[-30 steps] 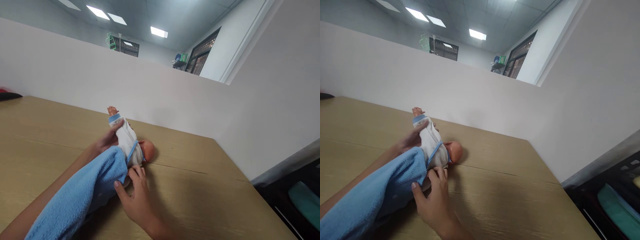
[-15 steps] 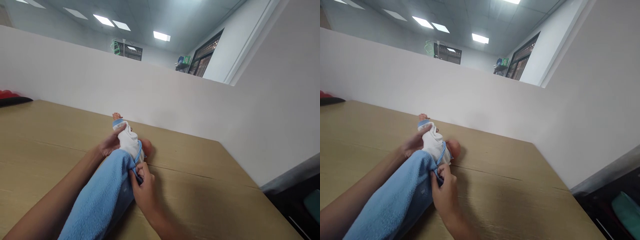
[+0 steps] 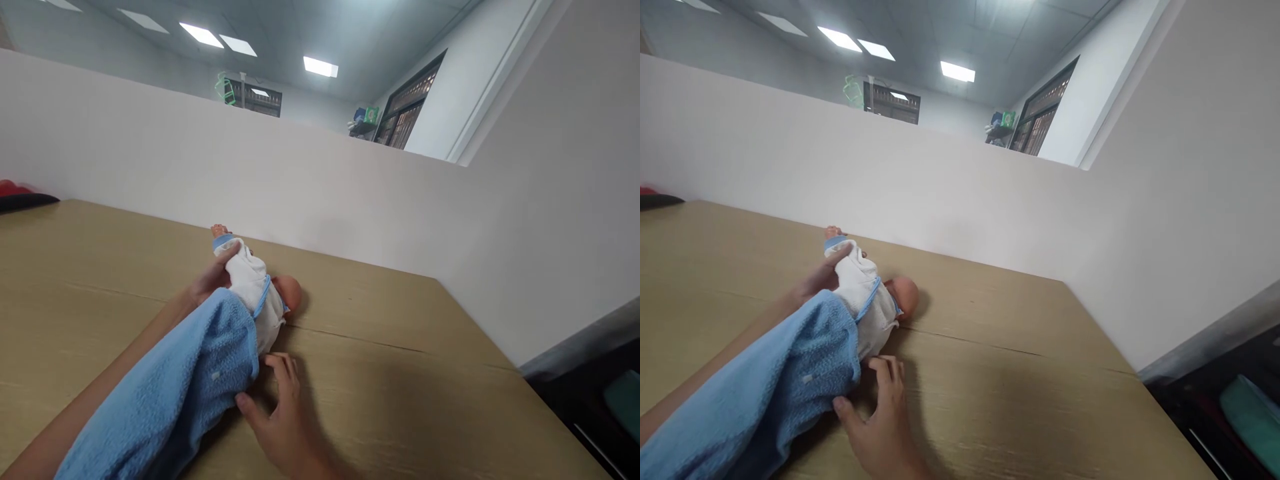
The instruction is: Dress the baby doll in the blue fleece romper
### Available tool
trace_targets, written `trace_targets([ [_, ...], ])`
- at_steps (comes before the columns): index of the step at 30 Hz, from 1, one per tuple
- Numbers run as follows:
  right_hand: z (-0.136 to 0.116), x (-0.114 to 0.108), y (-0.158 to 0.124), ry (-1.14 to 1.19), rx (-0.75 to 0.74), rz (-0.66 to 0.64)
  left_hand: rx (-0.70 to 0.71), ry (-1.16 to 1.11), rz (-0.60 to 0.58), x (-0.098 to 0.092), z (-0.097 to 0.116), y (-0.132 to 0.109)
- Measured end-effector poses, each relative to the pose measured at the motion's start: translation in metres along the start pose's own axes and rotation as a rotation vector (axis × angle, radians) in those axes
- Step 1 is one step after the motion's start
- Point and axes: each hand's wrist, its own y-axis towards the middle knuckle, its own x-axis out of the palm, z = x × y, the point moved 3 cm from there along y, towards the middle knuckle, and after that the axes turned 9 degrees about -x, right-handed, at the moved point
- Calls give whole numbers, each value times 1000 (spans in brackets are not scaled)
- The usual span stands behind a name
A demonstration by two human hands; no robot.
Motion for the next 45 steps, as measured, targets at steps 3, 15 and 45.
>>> trace_targets([
  [3,-10,-4,10,-52,-63,-82,3,2,11,-1,0,3],
  [15,19,0,17,385,81,-147,-63,-22,-108,9,-14,1],
  [45,16,-16,22,-62,-56,-276,-108,-46,-125,13,-27,5],
])
